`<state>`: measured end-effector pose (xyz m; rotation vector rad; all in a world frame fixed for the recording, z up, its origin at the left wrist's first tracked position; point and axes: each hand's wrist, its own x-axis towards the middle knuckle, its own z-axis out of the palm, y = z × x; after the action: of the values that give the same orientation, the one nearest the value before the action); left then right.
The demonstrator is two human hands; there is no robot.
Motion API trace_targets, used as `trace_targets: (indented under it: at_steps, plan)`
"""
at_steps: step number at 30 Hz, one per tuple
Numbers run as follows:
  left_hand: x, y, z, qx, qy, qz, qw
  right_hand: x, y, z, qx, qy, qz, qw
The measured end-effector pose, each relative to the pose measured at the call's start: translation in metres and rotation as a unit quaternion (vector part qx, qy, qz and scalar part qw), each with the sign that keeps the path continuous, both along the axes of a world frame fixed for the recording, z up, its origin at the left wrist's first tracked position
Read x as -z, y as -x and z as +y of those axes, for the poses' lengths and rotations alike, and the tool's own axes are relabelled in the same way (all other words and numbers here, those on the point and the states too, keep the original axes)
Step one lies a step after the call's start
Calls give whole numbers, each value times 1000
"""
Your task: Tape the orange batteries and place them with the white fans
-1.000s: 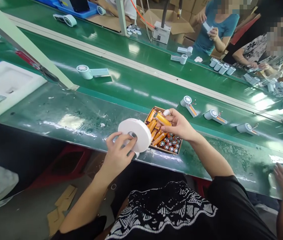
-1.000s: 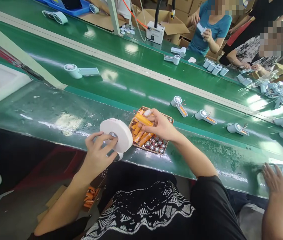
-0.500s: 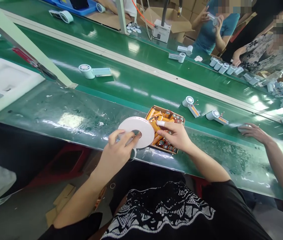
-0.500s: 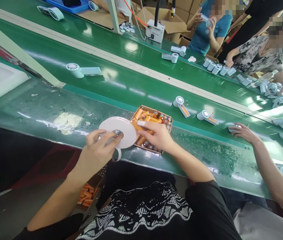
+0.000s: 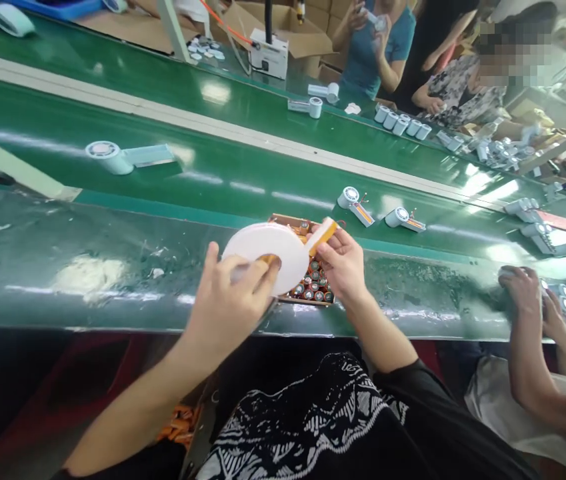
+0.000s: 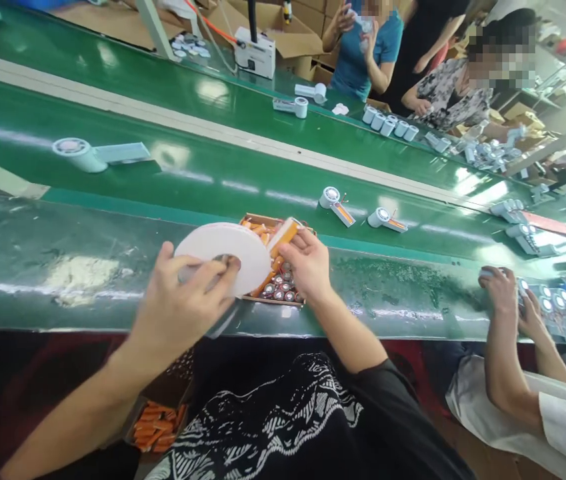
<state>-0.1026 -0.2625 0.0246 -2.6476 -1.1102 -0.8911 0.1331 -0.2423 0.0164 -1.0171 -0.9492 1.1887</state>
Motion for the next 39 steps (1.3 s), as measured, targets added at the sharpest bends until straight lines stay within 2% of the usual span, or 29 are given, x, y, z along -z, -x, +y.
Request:
trace_targets:
  at_steps: [2, 5, 7, 8, 10, 12, 13, 14, 16, 17, 19, 21, 23, 25, 27, 29, 31, 35, 37, 39]
  plan:
    - [8, -28, -8, -21, -34, -43, 998, 9, 11, -13, 111, -19, 38, 993]
    - [11, -65, -23, -32, -37, -96, 994, 2, 3, -3, 163, -51, 40, 984]
    - [13, -73, -31, 37, -12, -112, 993, -17, -22, 22, 178, -96, 29, 979]
    - [18, -69, -33, 72, -2, -120, 990, -29, -39, 37, 199, -126, 30, 971]
    - [38, -41, -29, 77, 3, -130, 988, -50, -74, 59, 251, -174, 44, 951]
    - [71, 10, -13, -73, -18, -129, 989, -54, -102, 64, 279, -169, 51, 944]
    - [89, 39, -3, -146, -29, -125, 981, -47, -113, 58, 278, -141, 45, 949]
    - [107, 68, 5, -187, -17, -111, 976, -35, -121, 48, 273, -105, 35, 956]
    - [133, 119, 13, -217, 40, -74, 972, 0, -134, 19, 272, -22, 10, 962]
    - [139, 137, 14, -224, 77, -62, 969, 18, -141, 4, 288, 9, 0, 958]
    - [135, 157, 20, -248, 130, -61, 958, 50, -157, -22, 315, 51, -21, 948]
    - [115, 162, 48, -271, 142, -73, 949, 71, -171, -34, 319, 67, -39, 945]
    - [90, 163, 102, -277, 140, -72, 948, 82, -178, -36, 308, 75, -43, 947]
    - [68, 166, 171, -266, 152, -46, 951, 86, -178, -31, 301, 83, -34, 949]
    - [53, 168, 235, -279, 140, -21, 950, 87, -173, -27, 300, 91, -24, 949]
    - [43, 168, 280, -281, 120, -7, 952, 88, -169, -25, 300, 94, -19, 949]
    - [35, 167, 306, -261, 113, -1, 959, 88, -166, -28, 297, 97, -12, 950]
    - [21, 157, 342, -189, 124, 23, 974, 87, -162, -36, 269, 111, 9, 957]
    - [19, 135, 357, -134, 137, 48, 980, 84, -161, -32, 243, 109, 13, 964]
    - [23, 96, 363, -69, 153, 75, 983, 75, -161, -18, 220, 93, 10, 971]
